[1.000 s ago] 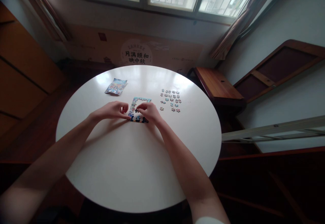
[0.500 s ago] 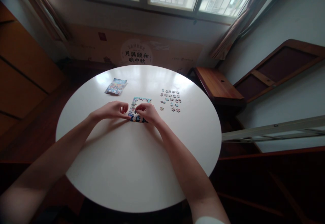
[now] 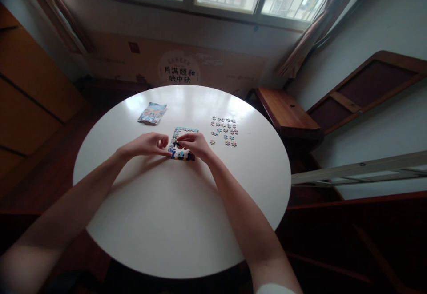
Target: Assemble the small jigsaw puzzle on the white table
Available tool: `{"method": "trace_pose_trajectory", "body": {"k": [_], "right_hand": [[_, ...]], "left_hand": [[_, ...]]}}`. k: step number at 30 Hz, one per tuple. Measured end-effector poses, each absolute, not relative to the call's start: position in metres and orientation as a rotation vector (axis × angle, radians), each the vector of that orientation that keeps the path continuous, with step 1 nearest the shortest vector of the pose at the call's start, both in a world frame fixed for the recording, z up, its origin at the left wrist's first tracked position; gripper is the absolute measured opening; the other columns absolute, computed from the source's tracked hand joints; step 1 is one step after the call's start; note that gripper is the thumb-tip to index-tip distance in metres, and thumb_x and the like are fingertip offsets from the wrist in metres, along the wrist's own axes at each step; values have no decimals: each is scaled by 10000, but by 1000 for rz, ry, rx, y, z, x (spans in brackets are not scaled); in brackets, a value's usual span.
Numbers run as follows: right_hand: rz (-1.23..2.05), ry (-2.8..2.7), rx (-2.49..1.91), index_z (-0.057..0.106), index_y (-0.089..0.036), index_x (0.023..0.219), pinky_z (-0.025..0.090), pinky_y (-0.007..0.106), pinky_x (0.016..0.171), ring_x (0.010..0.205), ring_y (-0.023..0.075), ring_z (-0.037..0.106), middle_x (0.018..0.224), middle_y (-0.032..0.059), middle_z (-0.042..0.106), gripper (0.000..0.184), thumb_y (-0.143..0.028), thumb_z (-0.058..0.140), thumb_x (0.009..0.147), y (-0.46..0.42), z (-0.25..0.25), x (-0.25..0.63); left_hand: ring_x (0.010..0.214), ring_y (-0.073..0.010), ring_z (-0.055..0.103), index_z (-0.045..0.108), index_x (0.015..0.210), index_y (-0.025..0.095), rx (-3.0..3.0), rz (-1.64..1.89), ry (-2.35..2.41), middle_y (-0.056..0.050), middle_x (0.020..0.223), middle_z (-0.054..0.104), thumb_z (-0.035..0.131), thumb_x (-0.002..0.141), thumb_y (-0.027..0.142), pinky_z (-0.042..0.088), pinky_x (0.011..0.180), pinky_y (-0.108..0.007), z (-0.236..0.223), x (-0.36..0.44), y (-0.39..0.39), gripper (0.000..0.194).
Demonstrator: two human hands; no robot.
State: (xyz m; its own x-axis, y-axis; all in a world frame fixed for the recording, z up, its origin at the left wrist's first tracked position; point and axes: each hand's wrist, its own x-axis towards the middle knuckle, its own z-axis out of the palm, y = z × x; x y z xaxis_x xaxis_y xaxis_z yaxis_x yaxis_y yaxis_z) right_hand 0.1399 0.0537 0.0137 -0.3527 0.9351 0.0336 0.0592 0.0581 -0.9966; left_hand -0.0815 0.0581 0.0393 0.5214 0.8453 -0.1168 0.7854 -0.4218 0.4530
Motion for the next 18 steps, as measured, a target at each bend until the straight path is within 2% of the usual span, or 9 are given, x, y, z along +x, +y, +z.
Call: {"method": "trace_pose_trajectory", "body": {"k": [8,14,18], "right_hand": [[1644,-1243,-1003,721,-143,827,583,297,683,700,185,716,730,57,729,372,-359,871,563,52,20,142],[1712,-1192,-918,723,-174,999,595,356,802,765,188,722,831,57,745,431,-294,850,606,50,21,143],[1699,-1230,-885,728,-165,954,584,361,822,761,182,718,804,47,737,370,-296,831,624,51,19,143]], "left_hand": [[685,-156,559,598,771,198,2299,177,1340,-14,818,676,691,654,608,301,569,-241,39,-82,58,437],[671,-156,556,590,760,198,2297,177,1341,-15,800,675,696,653,608,299,565,-242,37,-82,59,436],[678,-159,561,591,765,201,2302,183,1330,-13,801,678,694,656,612,301,566,-241,35,-83,60,438]]}}
